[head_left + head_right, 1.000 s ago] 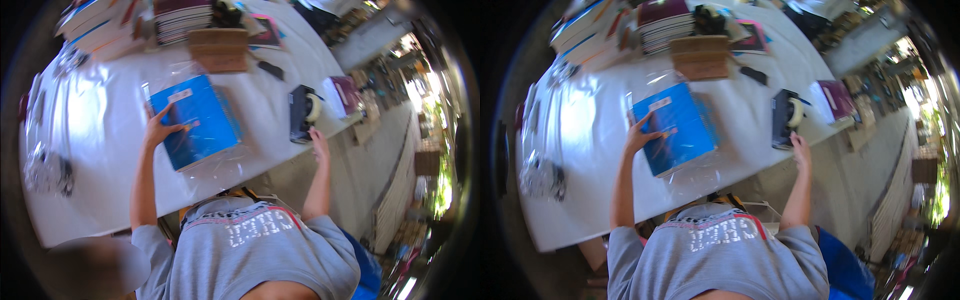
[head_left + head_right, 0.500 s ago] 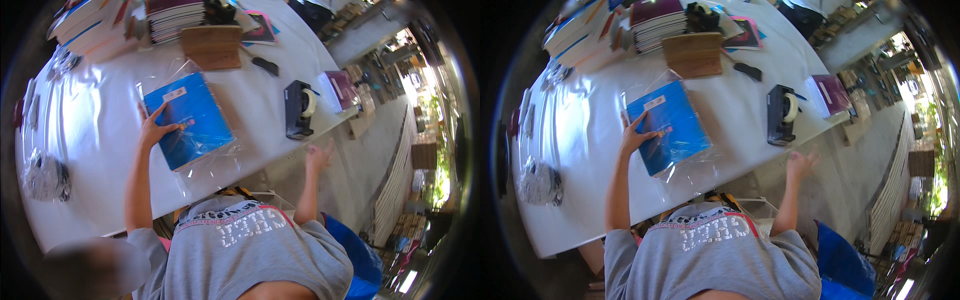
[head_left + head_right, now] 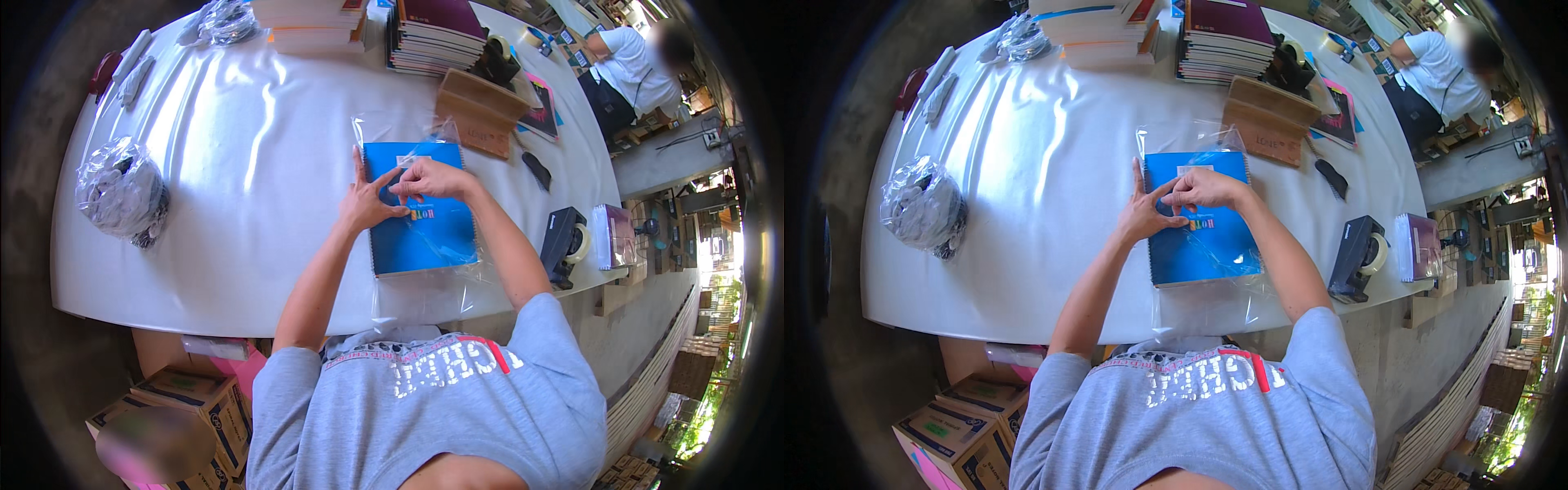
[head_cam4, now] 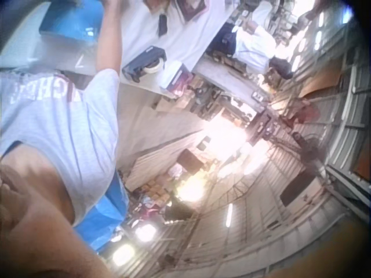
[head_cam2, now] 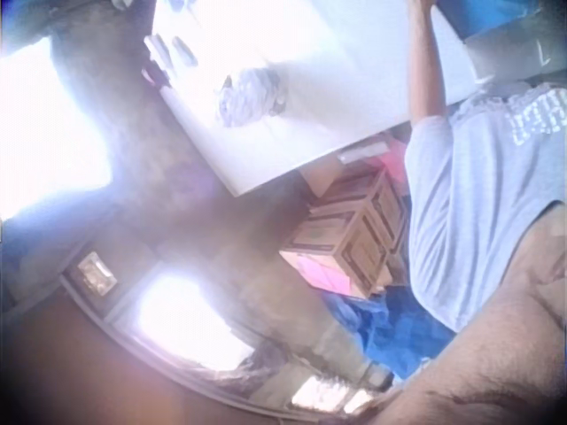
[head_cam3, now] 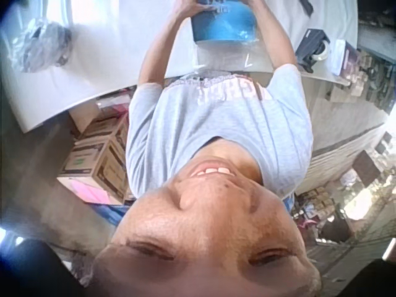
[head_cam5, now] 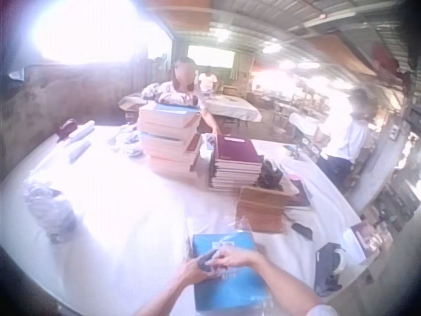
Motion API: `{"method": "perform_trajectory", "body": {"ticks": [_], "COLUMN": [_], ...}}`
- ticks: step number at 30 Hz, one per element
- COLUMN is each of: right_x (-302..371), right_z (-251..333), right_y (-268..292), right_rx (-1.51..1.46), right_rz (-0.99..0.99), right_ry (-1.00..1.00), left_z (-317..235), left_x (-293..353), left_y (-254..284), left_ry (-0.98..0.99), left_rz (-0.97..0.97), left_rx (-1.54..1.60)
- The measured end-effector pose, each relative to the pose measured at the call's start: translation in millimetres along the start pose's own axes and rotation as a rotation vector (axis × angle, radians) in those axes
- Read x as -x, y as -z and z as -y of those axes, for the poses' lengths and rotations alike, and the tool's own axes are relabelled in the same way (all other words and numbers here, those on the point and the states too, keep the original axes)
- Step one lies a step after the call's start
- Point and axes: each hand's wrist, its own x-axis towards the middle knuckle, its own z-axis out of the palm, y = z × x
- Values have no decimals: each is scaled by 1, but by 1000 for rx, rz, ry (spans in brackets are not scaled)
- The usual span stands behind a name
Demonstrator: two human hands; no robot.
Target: The person wraps spiral-bound notebooks in clear plastic sleeves at a table. They place a notebook into a sleeve, smooth the plastic, and seal it with tape. The person repeats this process for several notebooks and then moves a cardboard box.
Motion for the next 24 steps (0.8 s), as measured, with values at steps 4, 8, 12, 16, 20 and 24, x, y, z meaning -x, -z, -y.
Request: {"method": "perform_trajectory", "body": {"ticks": [4, 8, 12, 16, 20, 24], "right_x": [-27, -32, -13, 40, 42, 50], "right_z": [-28, -25, -16, -39, -173, -133], "right_y": [-2, -14, -23, 31, -2, -32], "right_rx": [109, 490, 751, 589, -263, -895], "right_rz": [68, -111, -368, -260, -775, -651], "right_ry": [-67, -259, -414, -732, -57, 90], "left_z": [1, 4, 6, -4, 39, -7], "left_x": [0, 2, 3, 5, 7, 30], "left_y": [-5, -4, -6, 5, -48, -13], "left_ry": [-12, -9, -17, 59, 173, 240], "left_rz": [-15, -16, -28, 40, -202, 34], "left_rx": [-2, 10, -28, -88, 683, 1191]}}
